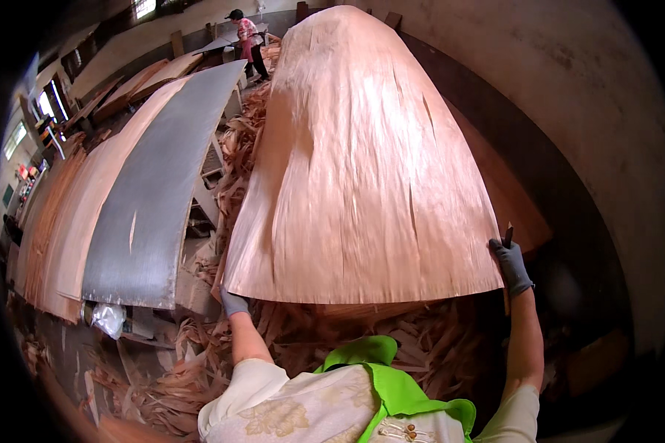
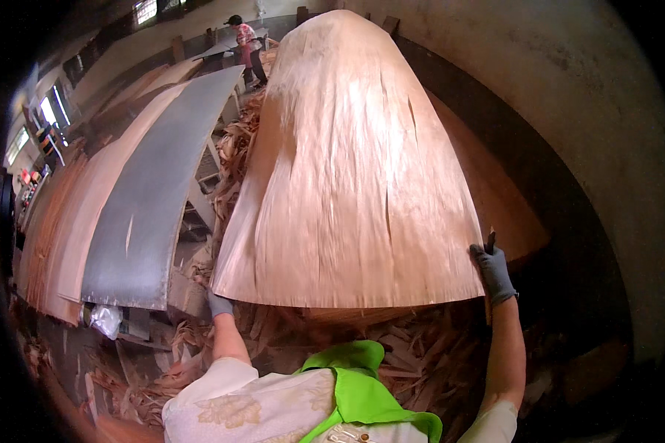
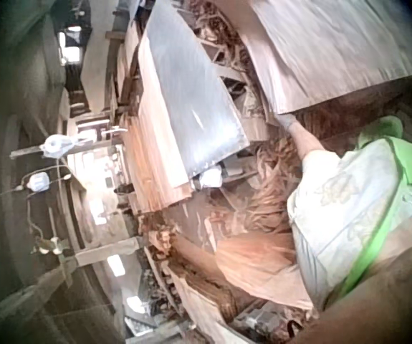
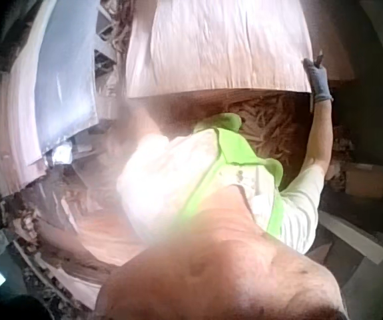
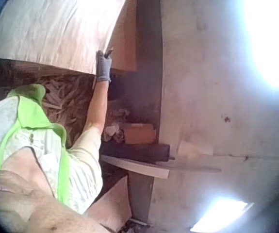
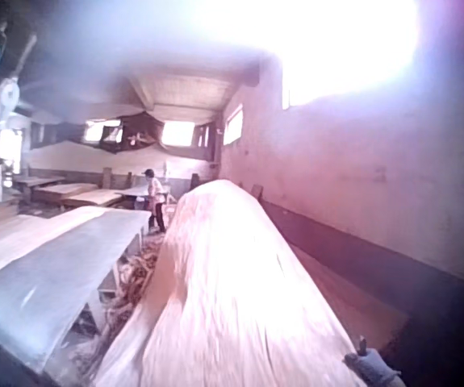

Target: The person handles and processes wood veneer sheets by hand and using a blade, moving pieces to a large pile, and trimming edges on a workbench.

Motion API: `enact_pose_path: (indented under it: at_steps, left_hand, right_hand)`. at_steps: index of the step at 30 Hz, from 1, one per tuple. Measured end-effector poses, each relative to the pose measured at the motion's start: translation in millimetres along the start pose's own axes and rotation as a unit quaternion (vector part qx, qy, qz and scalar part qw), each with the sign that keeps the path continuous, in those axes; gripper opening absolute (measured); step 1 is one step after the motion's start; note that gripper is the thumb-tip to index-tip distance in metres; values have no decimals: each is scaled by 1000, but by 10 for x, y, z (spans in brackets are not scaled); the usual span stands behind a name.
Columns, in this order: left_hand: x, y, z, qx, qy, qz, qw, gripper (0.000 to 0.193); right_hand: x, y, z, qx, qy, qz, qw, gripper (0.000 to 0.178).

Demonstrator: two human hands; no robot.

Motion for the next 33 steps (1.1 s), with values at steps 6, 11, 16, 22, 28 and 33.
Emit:
enact_pose_path:
  at_steps: [6, 11, 16, 22, 28, 33]
  left_hand:
    - [-376, -815, 1251, 134, 90, 61, 985, 46]
    - [-876, -822, 2375, 169, 66, 164, 970, 44]
    - [-1371, -1252, 3291, 188, 34, 220, 957, 34]
    - [-1660, -1604, 3766, 312, 21, 273, 910, 35]
    - [-1922, -2427, 3813, 370, 63, 199, 905, 51]
    - [-2165, -3042, 3619, 448, 221, 121, 858, 63]
  right_hand:
    - [752, 127, -1331, -24, 7, 2, 1000, 22]
    - [1313, 403, -1775, -76, -25, 45, 996, 24]
    - [1881, 686, -2329, -59, -36, 23, 997, 31]
    - [2263, 998, -2539, -44, -15, 10, 999, 13]
    - [2758, 1235, -3167, -91, -10, 18, 996, 18]
    - [3249, 1562, -3655, -124, -67, 10, 990, 44]
Point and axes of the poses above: each hand's wrist, its own x-axis towards the middle knuckle, its own z-axis out of the palm, y = z × x, the point moved 10 cm from there along x, towards the middle knuckle, and after that the axes turned 12 degrees about -z, right-handed, at the moved point
